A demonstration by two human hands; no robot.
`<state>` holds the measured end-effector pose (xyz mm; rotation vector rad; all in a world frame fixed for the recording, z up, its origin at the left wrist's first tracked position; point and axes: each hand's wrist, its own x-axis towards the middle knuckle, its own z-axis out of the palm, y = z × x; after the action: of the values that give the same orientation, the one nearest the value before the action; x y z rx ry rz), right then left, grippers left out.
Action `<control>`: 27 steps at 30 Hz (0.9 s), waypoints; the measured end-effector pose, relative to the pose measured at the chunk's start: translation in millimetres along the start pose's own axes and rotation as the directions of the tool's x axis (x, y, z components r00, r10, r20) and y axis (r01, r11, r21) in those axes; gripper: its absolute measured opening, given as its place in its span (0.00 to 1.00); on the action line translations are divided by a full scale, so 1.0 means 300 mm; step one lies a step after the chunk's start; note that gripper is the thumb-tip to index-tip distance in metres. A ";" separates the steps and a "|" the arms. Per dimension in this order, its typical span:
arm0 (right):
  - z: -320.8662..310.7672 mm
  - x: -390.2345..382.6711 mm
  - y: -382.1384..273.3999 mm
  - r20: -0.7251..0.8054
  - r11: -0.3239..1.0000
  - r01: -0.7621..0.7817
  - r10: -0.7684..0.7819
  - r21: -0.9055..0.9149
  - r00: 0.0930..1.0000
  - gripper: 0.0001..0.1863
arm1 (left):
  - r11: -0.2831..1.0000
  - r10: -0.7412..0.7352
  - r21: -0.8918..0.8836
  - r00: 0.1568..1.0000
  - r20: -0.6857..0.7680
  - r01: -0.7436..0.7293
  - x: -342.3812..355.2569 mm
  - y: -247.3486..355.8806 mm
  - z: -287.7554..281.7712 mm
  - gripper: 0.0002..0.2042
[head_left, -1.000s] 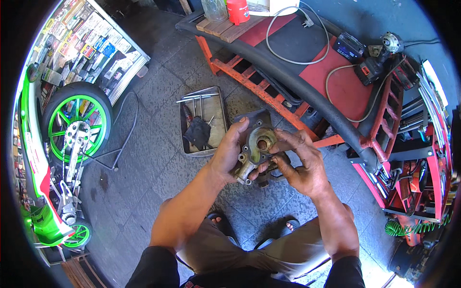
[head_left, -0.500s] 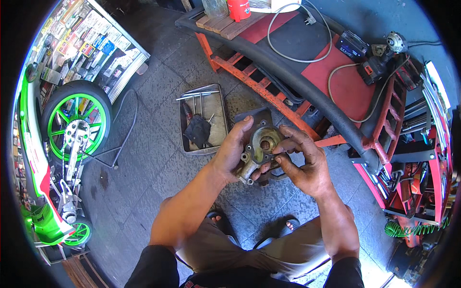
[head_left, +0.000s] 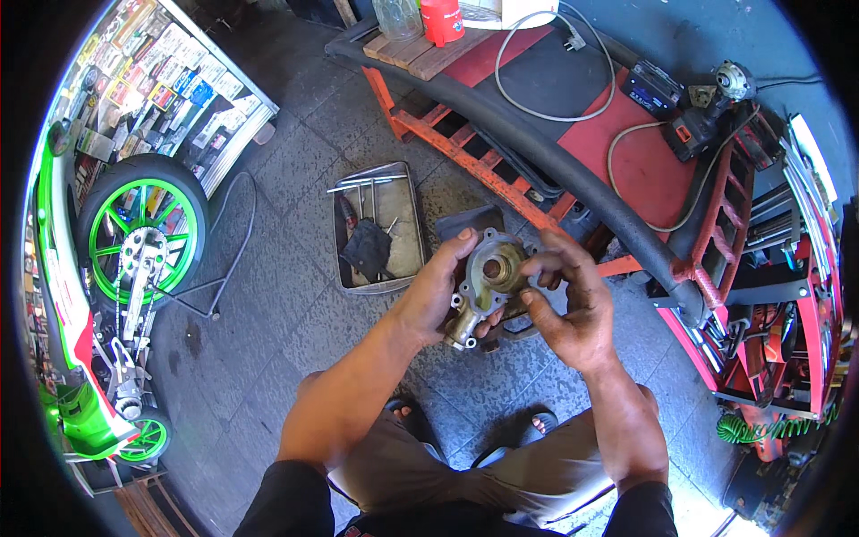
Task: The recorder is inspecting and assembling components of a motorcycle engine part, specifically a water pump housing, in a service bay.
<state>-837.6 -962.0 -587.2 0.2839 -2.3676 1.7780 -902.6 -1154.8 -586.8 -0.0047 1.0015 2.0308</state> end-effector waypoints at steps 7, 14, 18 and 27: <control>0.020 0.014 0.017 -0.209 0.958 -0.057 0.119 0.282 0.971 0.38 | 0.953 0.160 0.256 0.987 0.032 -0.163 -0.013 0.005 0.021 0.25; 0.038 0.001 -0.012 -0.207 0.869 -0.138 0.263 0.475 0.942 0.41 | 0.507 0.477 0.689 0.834 0.276 -0.518 -0.023 -0.021 0.030 0.27; 0.052 -0.010 -0.009 -0.228 0.851 -0.059 0.205 0.522 0.952 0.42 | 0.144 0.544 0.735 0.674 0.500 -0.662 -0.018 -0.019 0.025 0.34; 0.068 -0.026 -0.006 -0.309 0.903 0.078 0.062 0.422 0.949 0.41 | 0.100 0.590 0.735 0.634 0.500 -0.671 -0.016 -0.028 0.026 0.36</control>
<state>-830.0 -981.8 -593.0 0.0510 -1.7396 2.1454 -891.0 -1150.3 -585.2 1.3359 2.2250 1.8213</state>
